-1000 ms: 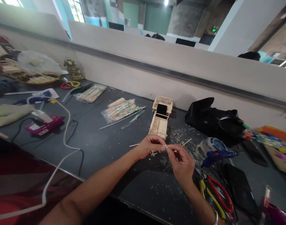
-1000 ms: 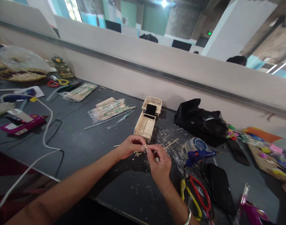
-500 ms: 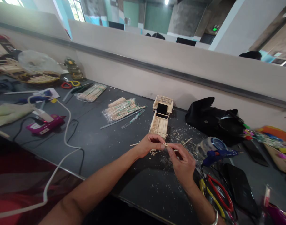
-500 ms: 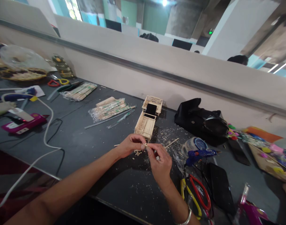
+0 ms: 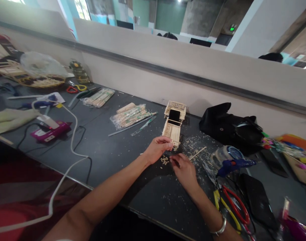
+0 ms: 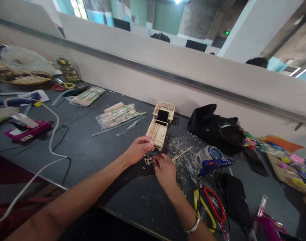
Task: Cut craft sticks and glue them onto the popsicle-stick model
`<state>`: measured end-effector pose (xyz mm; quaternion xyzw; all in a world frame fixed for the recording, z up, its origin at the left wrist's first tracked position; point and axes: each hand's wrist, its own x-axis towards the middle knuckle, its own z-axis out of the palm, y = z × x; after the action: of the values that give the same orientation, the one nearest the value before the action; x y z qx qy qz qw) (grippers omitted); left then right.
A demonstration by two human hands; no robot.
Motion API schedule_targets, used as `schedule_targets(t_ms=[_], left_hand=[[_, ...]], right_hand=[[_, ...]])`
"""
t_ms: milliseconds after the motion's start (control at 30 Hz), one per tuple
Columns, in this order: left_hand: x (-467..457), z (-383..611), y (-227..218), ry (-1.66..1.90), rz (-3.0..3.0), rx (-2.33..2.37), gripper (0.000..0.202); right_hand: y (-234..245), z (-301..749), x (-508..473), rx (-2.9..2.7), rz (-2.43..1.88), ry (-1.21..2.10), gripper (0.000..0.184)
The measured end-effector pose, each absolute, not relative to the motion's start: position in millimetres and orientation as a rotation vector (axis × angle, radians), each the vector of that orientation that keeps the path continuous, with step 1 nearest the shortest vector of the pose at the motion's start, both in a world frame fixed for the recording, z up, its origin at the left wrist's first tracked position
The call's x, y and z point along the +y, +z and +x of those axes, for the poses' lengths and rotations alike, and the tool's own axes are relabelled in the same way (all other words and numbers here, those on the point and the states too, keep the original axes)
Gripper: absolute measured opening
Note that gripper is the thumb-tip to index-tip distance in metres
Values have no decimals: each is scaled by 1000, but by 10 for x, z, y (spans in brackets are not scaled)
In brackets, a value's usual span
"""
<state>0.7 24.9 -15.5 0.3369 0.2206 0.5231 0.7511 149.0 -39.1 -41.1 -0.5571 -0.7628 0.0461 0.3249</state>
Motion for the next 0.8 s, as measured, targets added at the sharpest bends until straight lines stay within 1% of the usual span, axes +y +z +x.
schedule_targets(t_ms=[167, 667, 800], left_hand=[[247, 12, -163, 1119, 710, 475, 35], [247, 23, -195, 1084, 711, 468, 37], [245, 23, -190, 1081, 722, 474, 38]], right_hand=[[-499, 1485, -382, -2156, -1564, -17, 21], [-413, 1472, -392, -2243, -1477, -25, 20], [-367, 1440, -388, -2293, -1538, 28, 21]])
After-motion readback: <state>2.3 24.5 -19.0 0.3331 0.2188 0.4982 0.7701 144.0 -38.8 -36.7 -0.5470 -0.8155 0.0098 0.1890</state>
